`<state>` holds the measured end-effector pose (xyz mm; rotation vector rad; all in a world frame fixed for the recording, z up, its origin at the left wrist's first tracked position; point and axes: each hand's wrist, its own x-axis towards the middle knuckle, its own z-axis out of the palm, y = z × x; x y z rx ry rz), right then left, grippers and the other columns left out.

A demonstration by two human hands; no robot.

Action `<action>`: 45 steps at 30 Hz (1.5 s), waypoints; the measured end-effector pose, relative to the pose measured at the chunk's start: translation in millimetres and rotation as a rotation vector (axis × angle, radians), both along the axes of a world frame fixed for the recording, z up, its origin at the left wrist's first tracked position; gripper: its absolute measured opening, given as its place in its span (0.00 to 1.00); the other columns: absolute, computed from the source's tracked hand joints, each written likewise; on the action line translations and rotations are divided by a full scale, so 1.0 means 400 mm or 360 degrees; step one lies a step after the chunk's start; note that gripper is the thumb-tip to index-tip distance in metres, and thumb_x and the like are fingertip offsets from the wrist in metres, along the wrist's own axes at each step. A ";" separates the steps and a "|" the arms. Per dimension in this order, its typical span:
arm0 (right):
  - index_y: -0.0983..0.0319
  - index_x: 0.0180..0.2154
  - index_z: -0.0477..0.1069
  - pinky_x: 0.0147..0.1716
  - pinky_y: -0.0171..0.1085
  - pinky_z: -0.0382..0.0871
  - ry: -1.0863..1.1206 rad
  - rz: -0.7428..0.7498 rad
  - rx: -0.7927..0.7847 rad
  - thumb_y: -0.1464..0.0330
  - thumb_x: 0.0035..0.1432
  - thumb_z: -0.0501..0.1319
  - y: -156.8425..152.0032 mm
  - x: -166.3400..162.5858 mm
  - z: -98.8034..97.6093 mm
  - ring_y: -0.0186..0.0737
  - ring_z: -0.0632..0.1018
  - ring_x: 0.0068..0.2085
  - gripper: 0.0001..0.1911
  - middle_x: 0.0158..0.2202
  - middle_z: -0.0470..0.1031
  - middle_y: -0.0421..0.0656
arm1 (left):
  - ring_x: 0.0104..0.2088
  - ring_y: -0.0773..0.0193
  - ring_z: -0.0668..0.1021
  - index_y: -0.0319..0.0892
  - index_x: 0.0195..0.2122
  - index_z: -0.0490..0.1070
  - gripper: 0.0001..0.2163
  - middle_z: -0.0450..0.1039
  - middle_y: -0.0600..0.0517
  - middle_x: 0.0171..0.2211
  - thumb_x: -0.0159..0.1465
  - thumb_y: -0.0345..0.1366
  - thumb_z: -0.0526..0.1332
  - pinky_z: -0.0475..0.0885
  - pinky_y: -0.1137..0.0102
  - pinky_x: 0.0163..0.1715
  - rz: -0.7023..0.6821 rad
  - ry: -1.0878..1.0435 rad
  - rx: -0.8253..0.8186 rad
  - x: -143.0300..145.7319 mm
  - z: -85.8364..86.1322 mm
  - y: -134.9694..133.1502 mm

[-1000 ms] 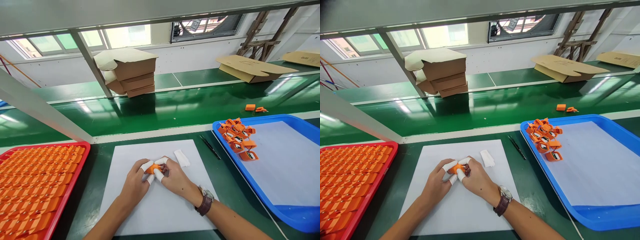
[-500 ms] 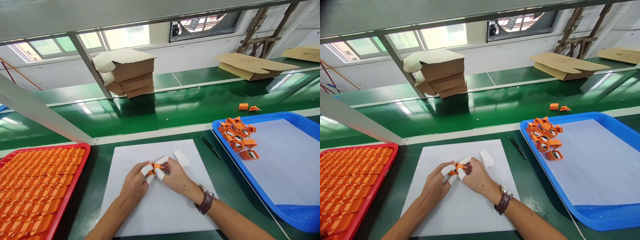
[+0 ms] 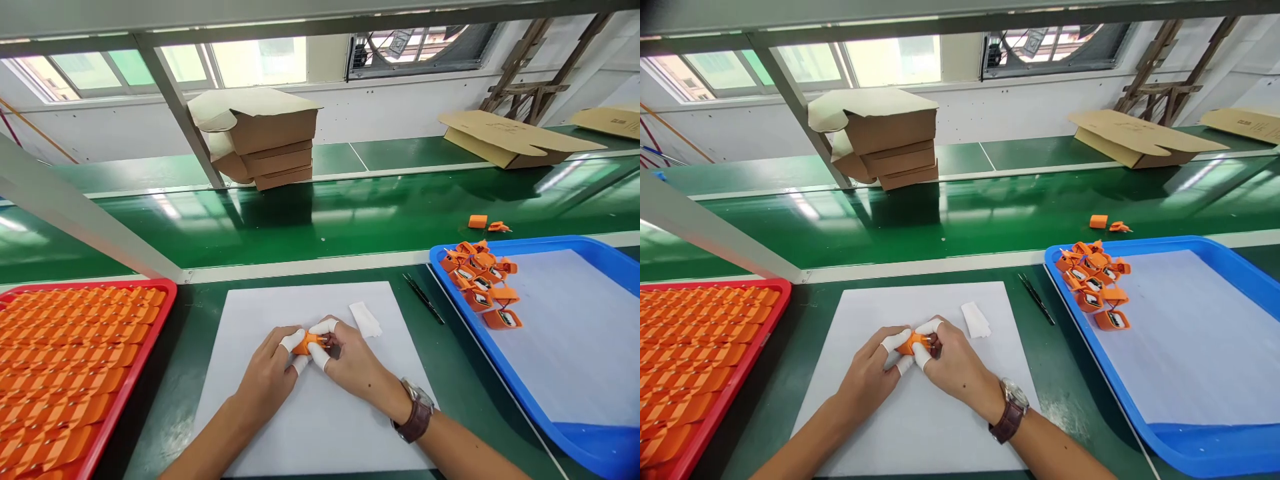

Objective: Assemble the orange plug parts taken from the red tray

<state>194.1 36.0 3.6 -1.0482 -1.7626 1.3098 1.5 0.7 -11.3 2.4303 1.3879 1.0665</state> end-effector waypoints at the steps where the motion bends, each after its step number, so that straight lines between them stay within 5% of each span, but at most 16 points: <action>1: 0.57 0.42 0.70 0.35 0.40 0.72 -0.0006 0.0009 -0.0004 0.70 0.62 0.59 0.000 0.000 0.002 0.38 0.76 0.37 0.05 0.40 0.74 0.41 | 0.48 0.57 0.79 0.45 0.58 0.62 0.21 0.74 0.44 0.48 0.65 0.23 0.60 0.80 0.62 0.44 -0.0003 0.0000 0.0021 0.002 0.002 0.000; 10: 0.57 0.42 0.72 0.36 0.39 0.73 0.0016 0.0160 -0.0186 0.70 0.62 0.60 0.025 0.012 0.014 0.38 0.77 0.37 0.06 0.41 0.76 0.40 | 0.45 0.56 0.80 0.42 0.35 0.63 0.12 0.73 0.43 0.45 0.61 0.18 0.60 0.81 0.64 0.36 -0.0035 -0.0070 0.0181 0.016 -0.006 0.013; 21: 0.60 0.42 0.74 0.39 0.40 0.76 0.0215 0.0155 -0.0363 0.70 0.57 0.63 0.041 0.013 -0.019 0.40 0.79 0.39 0.09 0.39 0.78 0.42 | 0.48 0.57 0.79 0.45 0.52 0.66 0.17 0.74 0.44 0.45 0.65 0.22 0.61 0.81 0.63 0.40 -0.0029 -0.0108 0.0065 0.024 -0.004 0.010; 29: 0.59 0.44 0.73 0.39 0.39 0.76 0.0117 0.0081 -0.0272 0.69 0.56 0.63 0.036 0.015 -0.036 0.38 0.78 0.36 0.12 0.36 0.77 0.40 | 0.47 0.58 0.79 0.46 0.58 0.63 0.21 0.73 0.45 0.48 0.65 0.24 0.61 0.81 0.62 0.41 0.0060 -0.0077 0.0013 0.024 -0.003 0.010; 45: 0.58 0.44 0.73 0.40 0.41 0.77 0.0146 0.0116 -0.0336 0.68 0.56 0.66 0.034 0.016 -0.031 0.39 0.79 0.36 0.13 0.37 0.77 0.41 | 0.47 0.57 0.78 0.45 0.58 0.63 0.22 0.73 0.45 0.46 0.64 0.21 0.60 0.80 0.62 0.41 0.0012 -0.0066 0.0068 0.030 -0.007 0.011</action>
